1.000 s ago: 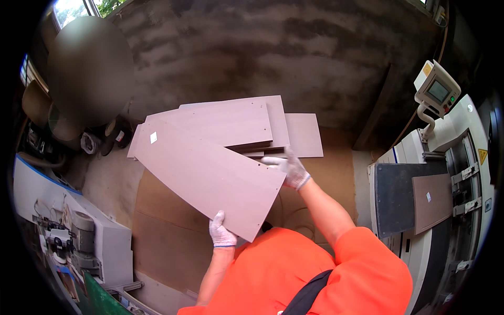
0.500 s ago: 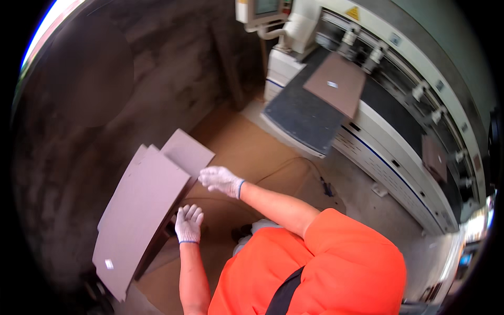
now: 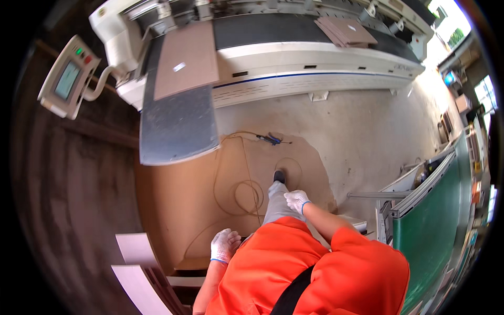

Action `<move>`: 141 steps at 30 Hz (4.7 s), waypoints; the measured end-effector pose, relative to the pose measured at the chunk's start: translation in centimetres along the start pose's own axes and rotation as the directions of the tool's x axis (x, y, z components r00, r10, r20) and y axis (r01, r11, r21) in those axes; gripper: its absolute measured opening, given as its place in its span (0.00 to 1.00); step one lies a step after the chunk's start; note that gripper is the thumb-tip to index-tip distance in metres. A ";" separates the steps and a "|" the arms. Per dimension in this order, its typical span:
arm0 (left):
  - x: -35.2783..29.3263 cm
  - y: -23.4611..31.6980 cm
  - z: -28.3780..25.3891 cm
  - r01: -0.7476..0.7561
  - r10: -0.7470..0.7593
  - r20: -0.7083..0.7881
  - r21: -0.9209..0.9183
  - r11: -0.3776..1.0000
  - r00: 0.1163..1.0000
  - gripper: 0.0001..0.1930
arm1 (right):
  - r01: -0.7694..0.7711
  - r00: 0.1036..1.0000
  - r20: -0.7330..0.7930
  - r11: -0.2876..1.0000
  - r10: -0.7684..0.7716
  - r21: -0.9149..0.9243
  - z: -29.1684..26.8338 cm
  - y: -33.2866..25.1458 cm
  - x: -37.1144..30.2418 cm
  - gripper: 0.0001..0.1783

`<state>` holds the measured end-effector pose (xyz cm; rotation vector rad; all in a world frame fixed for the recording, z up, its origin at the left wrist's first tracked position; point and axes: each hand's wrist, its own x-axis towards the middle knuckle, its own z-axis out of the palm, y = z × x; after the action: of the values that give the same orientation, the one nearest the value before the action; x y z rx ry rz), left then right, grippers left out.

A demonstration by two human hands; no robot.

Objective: The person repeatedly picks up rectangular wood panels, places them on a machine's conveyor belt, and uses a handheld tool to guide or adjust them as they move through the machinery. The person then collects the processed panels and stacks them on the floor.

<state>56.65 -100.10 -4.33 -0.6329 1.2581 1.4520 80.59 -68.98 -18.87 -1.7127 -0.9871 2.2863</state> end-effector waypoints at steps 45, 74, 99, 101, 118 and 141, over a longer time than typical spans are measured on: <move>49.3 -1.6 46.9 -0.707 -0.456 0.619 0.706 -0.031 0.639 0.29 | -0.117 0.849 -0.489 0.973 0.201 0.197 -10.1 -13.7 19.4 0.45; 31.0 48.5 33.6 -0.010 0.961 -0.153 0.987 0.159 0.229 0.49 | 0.099 0.874 0.466 0.887 0.140 -0.451 35.6 -63.9 26.0 0.23; 33.1 50.5 32.5 -0.072 0.950 -0.276 0.955 0.288 0.145 0.46 | 0.075 0.831 0.527 0.902 0.179 -0.425 34.3 -65.4 28.5 0.20; 33.1 50.9 32.3 -0.072 0.949 -0.279 0.954 0.292 0.147 0.46 | 0.080 0.837 0.519 0.900 0.173 -0.429 34.9 -65.4 28.2 0.21; 32.4 51.5 32.4 -0.117 0.958 -0.241 0.958 0.260 0.158 0.45 | 0.071 0.835 0.522 0.907 0.174 -0.415 35.0 -65.7 27.8 0.20; 33.5 50.8 31.5 -0.093 0.962 -0.233 0.965 0.247 0.141 0.45 | 0.829 0.358 0.236 0.192 -0.903 -0.525 37.4 -87.4 20.3 0.26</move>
<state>7.19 -52.74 -6.00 -0.0186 3.2050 0.7915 15.63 -7.41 19.05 -0.8303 -2.0685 1.0904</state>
